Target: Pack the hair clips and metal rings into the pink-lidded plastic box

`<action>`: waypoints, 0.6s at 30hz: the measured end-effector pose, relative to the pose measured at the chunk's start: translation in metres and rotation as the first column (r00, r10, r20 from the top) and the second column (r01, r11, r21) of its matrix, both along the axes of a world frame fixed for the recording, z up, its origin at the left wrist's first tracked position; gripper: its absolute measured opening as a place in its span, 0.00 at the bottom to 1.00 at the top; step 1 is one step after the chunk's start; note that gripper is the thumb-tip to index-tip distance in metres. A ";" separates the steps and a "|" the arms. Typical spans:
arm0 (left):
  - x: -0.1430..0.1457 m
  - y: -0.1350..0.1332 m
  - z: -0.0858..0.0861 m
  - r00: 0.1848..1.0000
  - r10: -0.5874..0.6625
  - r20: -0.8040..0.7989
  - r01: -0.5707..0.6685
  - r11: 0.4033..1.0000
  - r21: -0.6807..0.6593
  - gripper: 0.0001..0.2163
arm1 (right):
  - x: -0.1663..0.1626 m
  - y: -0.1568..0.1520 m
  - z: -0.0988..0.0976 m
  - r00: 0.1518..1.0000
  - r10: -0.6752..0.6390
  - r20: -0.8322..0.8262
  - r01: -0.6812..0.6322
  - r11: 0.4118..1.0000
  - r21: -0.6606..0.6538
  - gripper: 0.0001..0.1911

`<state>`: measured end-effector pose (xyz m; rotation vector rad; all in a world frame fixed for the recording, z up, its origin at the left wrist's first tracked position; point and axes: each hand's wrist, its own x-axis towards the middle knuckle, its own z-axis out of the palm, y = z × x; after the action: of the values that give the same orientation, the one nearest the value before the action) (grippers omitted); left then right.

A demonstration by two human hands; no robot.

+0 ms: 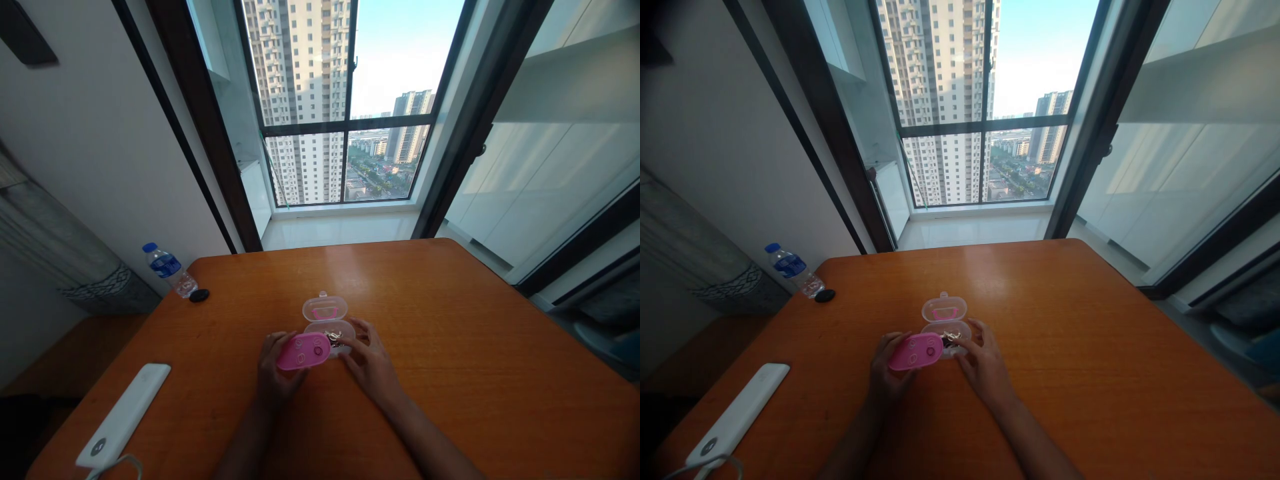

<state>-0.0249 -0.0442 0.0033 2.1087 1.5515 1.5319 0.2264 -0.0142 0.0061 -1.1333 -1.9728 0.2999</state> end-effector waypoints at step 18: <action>-0.001 0.014 -0.014 0.991 0.128 -0.038 -0.128 0.992 0.010 0.29 | -0.009 -0.002 0.019 0.985 -0.163 -0.048 0.167 0.982 0.090 0.21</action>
<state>-0.0261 -0.0303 -0.0107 2.0924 1.7278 1.5462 0.2172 -0.0161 0.0251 -1.2110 -1.8248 0.1402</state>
